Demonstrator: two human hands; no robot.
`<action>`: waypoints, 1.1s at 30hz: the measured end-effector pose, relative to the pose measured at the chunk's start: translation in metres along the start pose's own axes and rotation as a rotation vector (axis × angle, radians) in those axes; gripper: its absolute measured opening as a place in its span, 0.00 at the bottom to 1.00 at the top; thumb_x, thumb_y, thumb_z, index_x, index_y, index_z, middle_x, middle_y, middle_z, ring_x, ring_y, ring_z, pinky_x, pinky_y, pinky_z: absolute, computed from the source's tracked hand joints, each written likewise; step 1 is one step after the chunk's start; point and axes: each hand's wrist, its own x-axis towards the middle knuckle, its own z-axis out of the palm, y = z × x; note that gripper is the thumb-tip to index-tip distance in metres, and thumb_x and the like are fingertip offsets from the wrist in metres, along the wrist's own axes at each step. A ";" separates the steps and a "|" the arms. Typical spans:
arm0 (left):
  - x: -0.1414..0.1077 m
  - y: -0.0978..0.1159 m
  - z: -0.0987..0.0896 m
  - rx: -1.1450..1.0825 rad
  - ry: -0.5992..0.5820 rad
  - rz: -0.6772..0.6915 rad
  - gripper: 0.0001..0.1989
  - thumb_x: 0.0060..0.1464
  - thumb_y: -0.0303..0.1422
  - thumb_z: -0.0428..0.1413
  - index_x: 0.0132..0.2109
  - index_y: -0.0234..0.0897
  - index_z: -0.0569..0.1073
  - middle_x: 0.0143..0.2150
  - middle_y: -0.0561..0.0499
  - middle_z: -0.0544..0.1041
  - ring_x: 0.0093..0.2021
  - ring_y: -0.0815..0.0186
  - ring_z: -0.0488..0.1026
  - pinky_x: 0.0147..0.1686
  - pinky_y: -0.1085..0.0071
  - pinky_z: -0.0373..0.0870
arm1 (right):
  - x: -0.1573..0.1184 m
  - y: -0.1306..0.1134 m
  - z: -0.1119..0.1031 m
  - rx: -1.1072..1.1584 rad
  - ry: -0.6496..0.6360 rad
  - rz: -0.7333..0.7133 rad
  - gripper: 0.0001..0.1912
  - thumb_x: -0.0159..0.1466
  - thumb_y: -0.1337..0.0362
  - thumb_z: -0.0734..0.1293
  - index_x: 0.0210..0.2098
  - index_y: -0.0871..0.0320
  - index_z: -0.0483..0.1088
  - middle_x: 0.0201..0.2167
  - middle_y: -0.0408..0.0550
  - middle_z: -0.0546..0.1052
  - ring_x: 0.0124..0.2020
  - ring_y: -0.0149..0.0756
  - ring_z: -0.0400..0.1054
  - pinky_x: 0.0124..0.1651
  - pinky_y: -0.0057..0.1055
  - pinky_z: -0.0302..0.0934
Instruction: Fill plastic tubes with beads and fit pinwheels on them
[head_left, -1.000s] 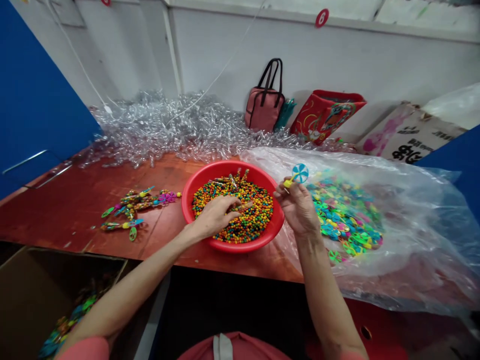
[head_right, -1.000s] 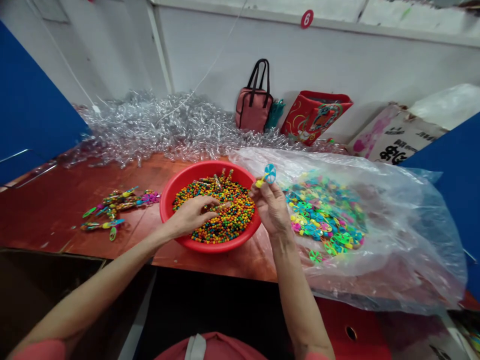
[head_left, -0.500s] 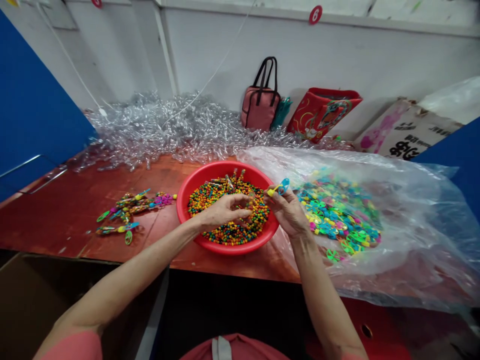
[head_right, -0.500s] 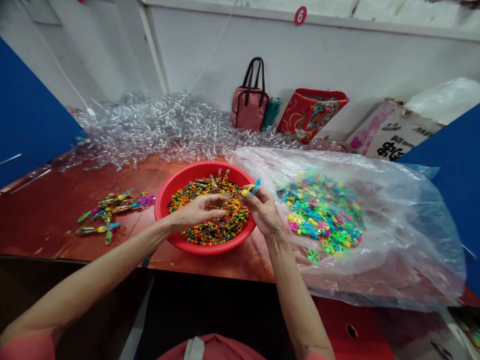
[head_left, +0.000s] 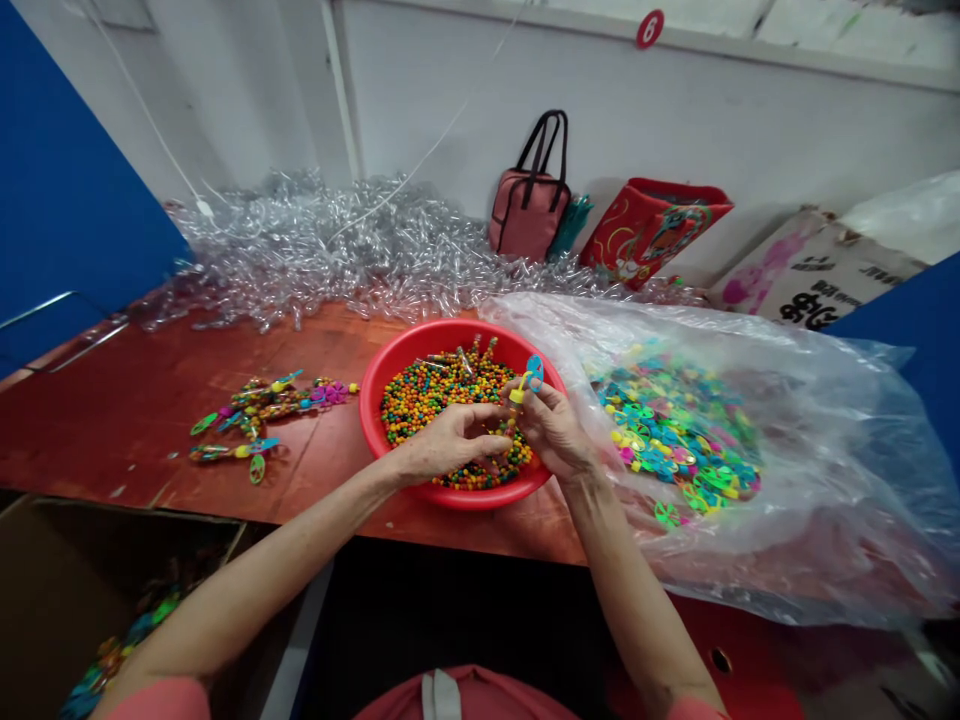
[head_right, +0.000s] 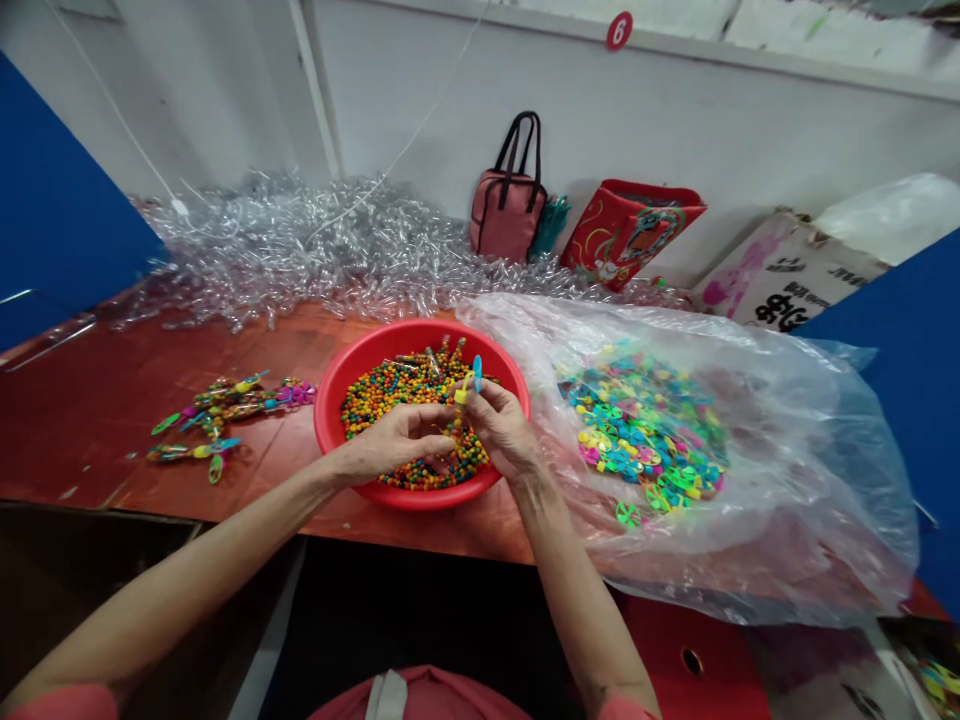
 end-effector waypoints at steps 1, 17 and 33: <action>-0.001 0.000 0.001 -0.008 0.002 0.004 0.22 0.55 0.37 0.67 0.55 0.33 0.80 0.46 0.47 0.80 0.35 0.67 0.76 0.37 0.67 0.79 | -0.001 0.001 0.001 -0.002 0.000 0.007 0.23 0.47 0.49 0.86 0.36 0.53 0.82 0.35 0.43 0.81 0.34 0.32 0.71 0.39 0.29 0.67; 0.000 -0.003 0.010 0.082 0.282 0.161 0.20 0.45 0.36 0.74 0.38 0.35 0.72 0.32 0.56 0.72 0.32 0.72 0.68 0.33 0.74 0.66 | -0.008 0.000 0.017 -0.217 0.008 -0.242 0.17 0.55 0.47 0.81 0.35 0.51 0.80 0.34 0.43 0.79 0.35 0.34 0.71 0.41 0.32 0.68; -0.009 0.008 0.000 -0.068 0.063 0.043 0.21 0.54 0.45 0.69 0.46 0.34 0.77 0.43 0.47 0.78 0.40 0.65 0.77 0.35 0.70 0.78 | -0.011 -0.002 0.018 -0.131 -0.047 -0.189 0.26 0.58 0.54 0.80 0.53 0.48 0.74 0.39 0.43 0.80 0.40 0.36 0.75 0.44 0.33 0.71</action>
